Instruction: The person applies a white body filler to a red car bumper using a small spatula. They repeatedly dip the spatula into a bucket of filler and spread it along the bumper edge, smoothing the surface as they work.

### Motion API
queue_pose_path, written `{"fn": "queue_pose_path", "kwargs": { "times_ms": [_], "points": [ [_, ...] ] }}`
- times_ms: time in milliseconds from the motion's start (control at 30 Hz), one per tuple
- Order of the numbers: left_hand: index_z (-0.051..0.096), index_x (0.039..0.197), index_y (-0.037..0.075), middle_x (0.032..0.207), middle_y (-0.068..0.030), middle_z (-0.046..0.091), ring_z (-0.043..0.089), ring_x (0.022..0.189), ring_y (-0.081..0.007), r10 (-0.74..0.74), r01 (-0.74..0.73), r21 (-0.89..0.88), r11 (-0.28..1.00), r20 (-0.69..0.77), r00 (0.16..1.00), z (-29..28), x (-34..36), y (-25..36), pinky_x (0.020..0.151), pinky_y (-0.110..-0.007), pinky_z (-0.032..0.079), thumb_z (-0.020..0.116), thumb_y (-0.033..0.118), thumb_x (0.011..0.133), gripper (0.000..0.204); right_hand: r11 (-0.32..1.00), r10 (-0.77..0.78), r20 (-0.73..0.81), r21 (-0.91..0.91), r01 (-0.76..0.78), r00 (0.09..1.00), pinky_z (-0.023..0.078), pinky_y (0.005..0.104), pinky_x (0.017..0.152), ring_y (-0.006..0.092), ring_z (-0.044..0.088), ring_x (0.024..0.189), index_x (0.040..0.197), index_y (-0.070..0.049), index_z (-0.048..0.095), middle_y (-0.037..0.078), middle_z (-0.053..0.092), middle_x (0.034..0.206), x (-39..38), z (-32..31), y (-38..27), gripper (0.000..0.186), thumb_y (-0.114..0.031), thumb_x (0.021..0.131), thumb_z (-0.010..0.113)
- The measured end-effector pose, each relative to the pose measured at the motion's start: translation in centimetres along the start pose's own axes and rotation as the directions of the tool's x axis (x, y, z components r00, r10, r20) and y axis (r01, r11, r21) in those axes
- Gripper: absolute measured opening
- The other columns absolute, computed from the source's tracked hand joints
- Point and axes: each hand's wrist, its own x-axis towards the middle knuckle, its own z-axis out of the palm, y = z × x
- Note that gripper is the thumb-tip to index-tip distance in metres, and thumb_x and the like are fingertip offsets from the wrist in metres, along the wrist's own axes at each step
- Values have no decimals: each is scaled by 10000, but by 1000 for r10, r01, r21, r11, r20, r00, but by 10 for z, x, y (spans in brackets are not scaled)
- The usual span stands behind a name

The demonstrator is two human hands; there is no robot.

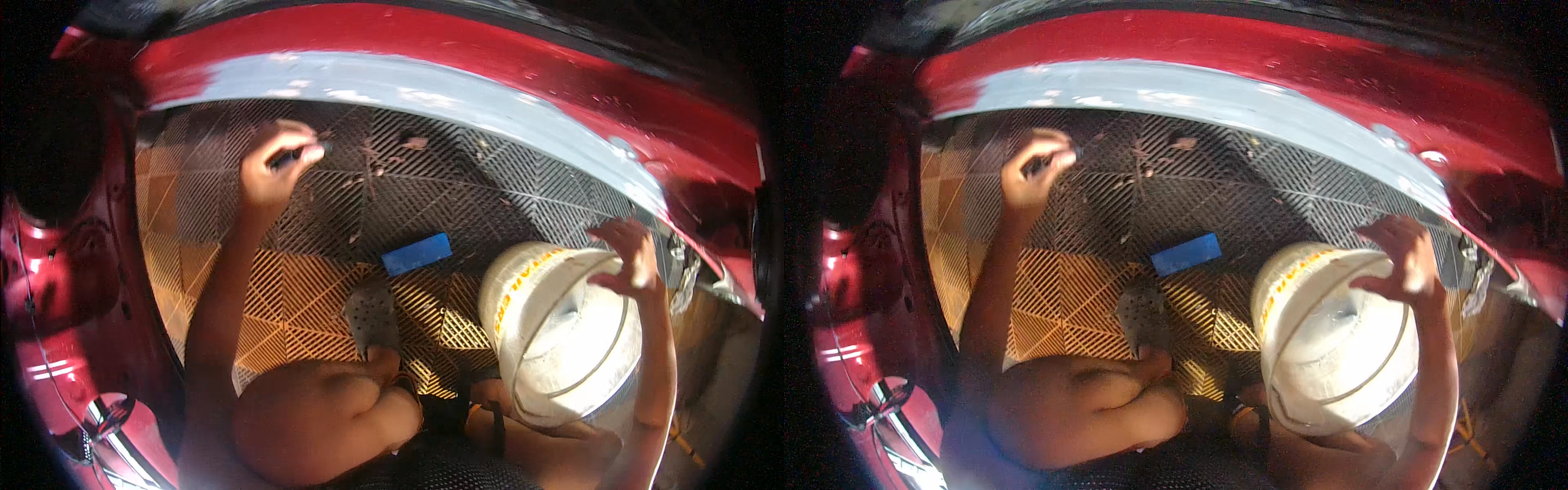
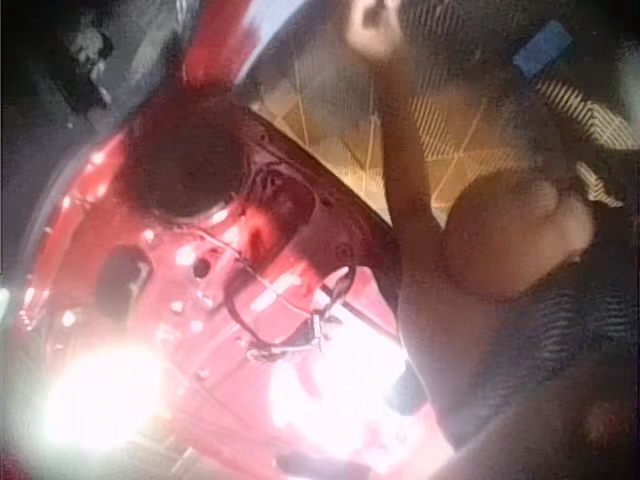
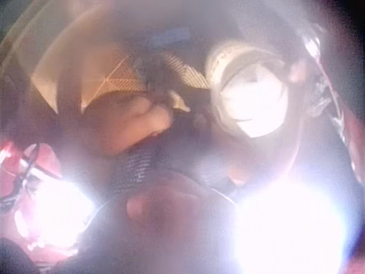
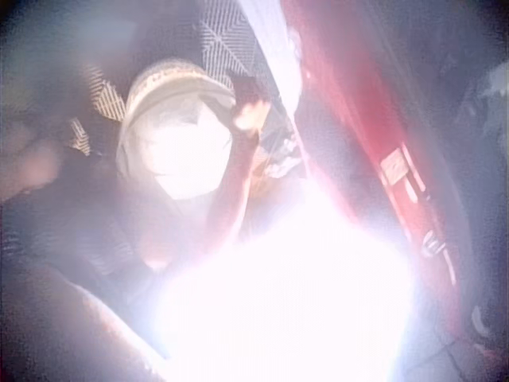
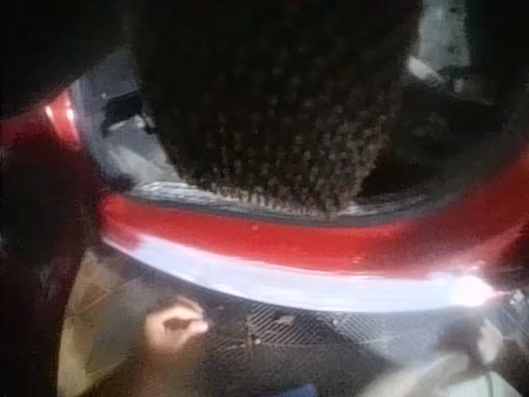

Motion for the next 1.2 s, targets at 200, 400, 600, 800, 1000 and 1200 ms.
{"fn": "queue_pose_path", "kwargs": {
  "times_ms": [200,400,600,800,1000,1200],
  "points": [
    [733,872,73,904,-43,655,593,897,-230,368,-292,432,854,-104,924,-35,62,-4,849,-368,413,862,139,768,178,985,20,-23,-171,-24,1000,539,457,748,329,687,849,1089,-95,719,122,713,946,-4,16,0,658,-428,564,933],
    [738,886,120,967,-3,665,594,966,-232,466,-347,571,744,-72,882,-33,71,-14,867,-382,419,883,140,700,237,993,63,-65,-98,-70,996,543,440,700,315,696,772,1040,-95,715,87,714,849,-3,20,-3,548,-329,588,920],
    [741,903,150,1085,-14,649,583,1083,-265,512,-415,639,647,40,858,-64,85,-23,919,-410,414,876,142,701,243,985,68,-50,-157,-75,996,536,436,677,317,691,762,965,-61,715,102,705,844,-5,17,-6,495,-313,586,910],
    [759,915,176,1127,-24,632,556,1152,-297,579,-519,599,610,110,808,-36,88,-9,990,-444,396,859,186,696,240,985,68,-115,-150,-85,991,535,432,674,314,681,763,948,-64,714,107,704,857,-8,20,-10,487,-344,600,908],
    [753,948,191,1190,-51,611,546,1164,-301,592,-539,559,630,104,799,-13,90,-5,965,-445,417,888,167,692,291,982,95,-143,-150,-116,985,561,438,724,327,705,816,1003,-62,718,129,730,916,-6,25,-8,520,-347,605,896],
    [745,945,146,1200,-88,601,550,1131,-301,520,-391,579,715,-69,851,-40,72,-37,951,-433,425,914,176,678,318,972,112,-163,-187,-143,980,572,454,782,345,719,877,1048,-71,726,138,746,983,-16,32,-1,546,-315,592,899]
  ]
}}
